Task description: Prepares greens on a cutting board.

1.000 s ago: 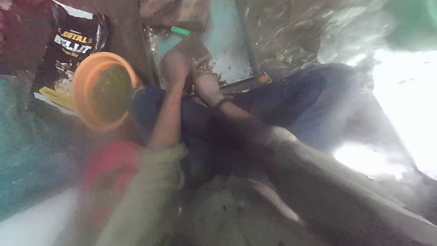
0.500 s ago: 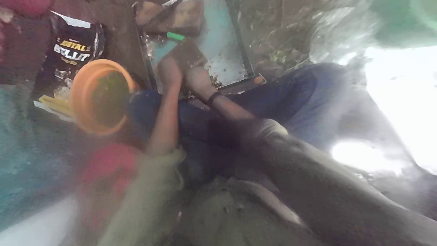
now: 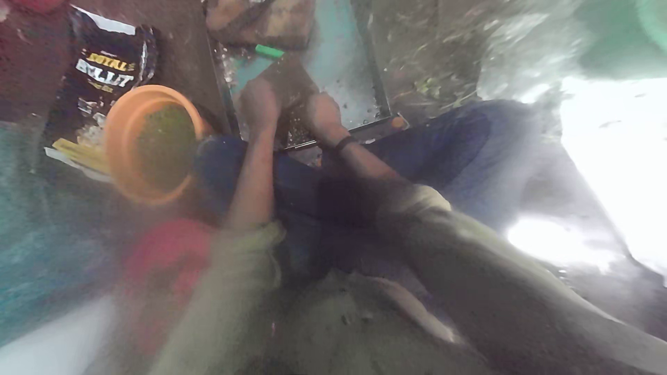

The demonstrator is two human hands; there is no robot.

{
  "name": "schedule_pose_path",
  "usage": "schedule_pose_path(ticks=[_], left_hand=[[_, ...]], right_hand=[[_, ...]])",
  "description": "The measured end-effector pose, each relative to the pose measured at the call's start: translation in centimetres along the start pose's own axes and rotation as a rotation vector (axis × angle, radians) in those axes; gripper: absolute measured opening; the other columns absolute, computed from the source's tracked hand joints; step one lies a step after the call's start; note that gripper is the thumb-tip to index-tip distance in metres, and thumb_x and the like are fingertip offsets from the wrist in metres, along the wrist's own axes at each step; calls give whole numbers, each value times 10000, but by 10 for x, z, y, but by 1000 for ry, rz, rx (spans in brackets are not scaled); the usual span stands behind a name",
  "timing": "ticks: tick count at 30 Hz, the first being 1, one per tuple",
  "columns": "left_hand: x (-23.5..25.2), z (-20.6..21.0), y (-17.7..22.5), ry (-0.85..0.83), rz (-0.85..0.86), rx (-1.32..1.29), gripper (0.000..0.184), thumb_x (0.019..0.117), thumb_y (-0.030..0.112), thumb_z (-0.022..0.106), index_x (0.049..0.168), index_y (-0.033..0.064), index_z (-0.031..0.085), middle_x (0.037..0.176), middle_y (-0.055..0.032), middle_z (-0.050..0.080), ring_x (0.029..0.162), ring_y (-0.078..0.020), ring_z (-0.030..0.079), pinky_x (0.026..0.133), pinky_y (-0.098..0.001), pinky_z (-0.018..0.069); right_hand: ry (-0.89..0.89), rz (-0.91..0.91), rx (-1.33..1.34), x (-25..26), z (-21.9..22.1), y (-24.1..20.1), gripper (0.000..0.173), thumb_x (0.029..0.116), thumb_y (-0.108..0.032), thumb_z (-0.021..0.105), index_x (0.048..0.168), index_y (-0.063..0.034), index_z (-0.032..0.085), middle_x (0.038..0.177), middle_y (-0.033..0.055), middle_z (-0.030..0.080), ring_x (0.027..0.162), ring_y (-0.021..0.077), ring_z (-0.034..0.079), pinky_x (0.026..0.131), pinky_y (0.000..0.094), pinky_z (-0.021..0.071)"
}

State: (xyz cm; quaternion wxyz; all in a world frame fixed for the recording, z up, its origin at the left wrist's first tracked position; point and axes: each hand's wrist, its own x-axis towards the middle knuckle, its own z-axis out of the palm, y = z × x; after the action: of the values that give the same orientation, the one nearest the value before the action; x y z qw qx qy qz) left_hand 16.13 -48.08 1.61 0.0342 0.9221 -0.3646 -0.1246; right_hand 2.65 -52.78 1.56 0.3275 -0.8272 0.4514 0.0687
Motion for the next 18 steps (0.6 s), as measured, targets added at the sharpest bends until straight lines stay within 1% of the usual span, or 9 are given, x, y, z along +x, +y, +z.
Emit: schedule_pose_path(ticks=[2, 5, 7, 9, 11, 13, 15, 17, 18], left_hand=[[0, 1, -2, 6, 11, -15, 239, 927, 169, 658, 1132, 142, 777, 1238, -177, 718, 1209, -381, 663, 1014, -627, 518], [-1, 2, -4, 16, 12, -85, 268, 963, 215, 651, 1193, 131, 759, 1277, -182, 701, 1249, -363, 643, 1067, -585, 502], [-3, 3, -7, 40, -2, -125, 279, 942, 208, 670, 1195, 133, 762, 1260, -166, 714, 1230, -344, 659, 1059, -572, 513], [-12, -4, -4, 42, -56, -148, 336, 923, 174, 680, 1237, 62, 718, 1269, -197, 702, 1229, -359, 658, 1052, -580, 513], [-20, -12, 2, 9, -131, -130, 404, 910, 156, 690, 1276, -12, 661, 1292, -240, 672, 1243, -385, 643, 1049, -595, 506], [-20, -10, 1, 9, -144, -110, 332, 895, 180, 712, 1203, 59, 741, 1250, -201, 707, 1208, -360, 667, 1032, -587, 525], [-17, -5, 0, 35, -131, -88, 301, 884, 217, 718, 1156, 100, 770, 1219, -176, 725, 1184, -351, 680, 1013, -588, 535], [-15, -1, 2, 53, -117, -54, 295, 886, 220, 708, 1142, 85, 766, 1220, -191, 718, 1189, -370, 670, 1008, -605, 525], [-15, 0, 3, 53, -118, -37, 301, 897, 216, 697, 1154, 69, 753, 1237, -202, 707, 1206, -383, 658, 1019, -611, 517]], right_hand=[[-12, -3, 1, -2, 0, 1, 263, 985, -246, 607, 1049, -6, 695, 1097, 218, 709, 1049, 391, 707, 815, 591, 574], [15, -10, 5, -3, 4, -3, 234, 954, -244, 641, 984, -22, 705, 1058, 212, 714, 1009, 392, 713, 784, 604, 582], [26, -42, 1, -2, 5, -5, 257, 967, -265, 630, 1019, -26, 708, 1081, 214, 717, 1035, 401, 710, 805, 614, 576], [27, -66, 4, -2, 4, -8, 288, 971, -283, 625, 1028, -13, 707, 1104, 220, 715, 1059, 403, 703, 828, 618, 567], [15, -68, -9, -3, 2, -11, 300, 976, -262, 613, 1119, -10, 691, 1148, 228, 704, 1082, 409, 698, 842, 617, 566], [11, -81, -33, -2, 1, -15, 386, 966, -237, 620, 1280, -14, 640, 1206, 247, 679, 1086, 422, 695, 844, 608, 570], [2, -78, -44, 1, 2, -17, 435, 962, -250, 627, 1326, -13, 618, 1261, 265, 647, 1092, 428, 689, 851, 605, 575], [-10, -106, -68, 3, 4, -19, 368, 981, -256, 610, 1248, -6, 656, 1248, 264, 653, 1104, 434, 682, 846, 614, 573], [-10, -134, -83, 4, 5, -20, 316, 989, -265, 603, 1150, -6, 690, 1210, 250, 674, 1096, 424, 687, 836, 612, 575]])
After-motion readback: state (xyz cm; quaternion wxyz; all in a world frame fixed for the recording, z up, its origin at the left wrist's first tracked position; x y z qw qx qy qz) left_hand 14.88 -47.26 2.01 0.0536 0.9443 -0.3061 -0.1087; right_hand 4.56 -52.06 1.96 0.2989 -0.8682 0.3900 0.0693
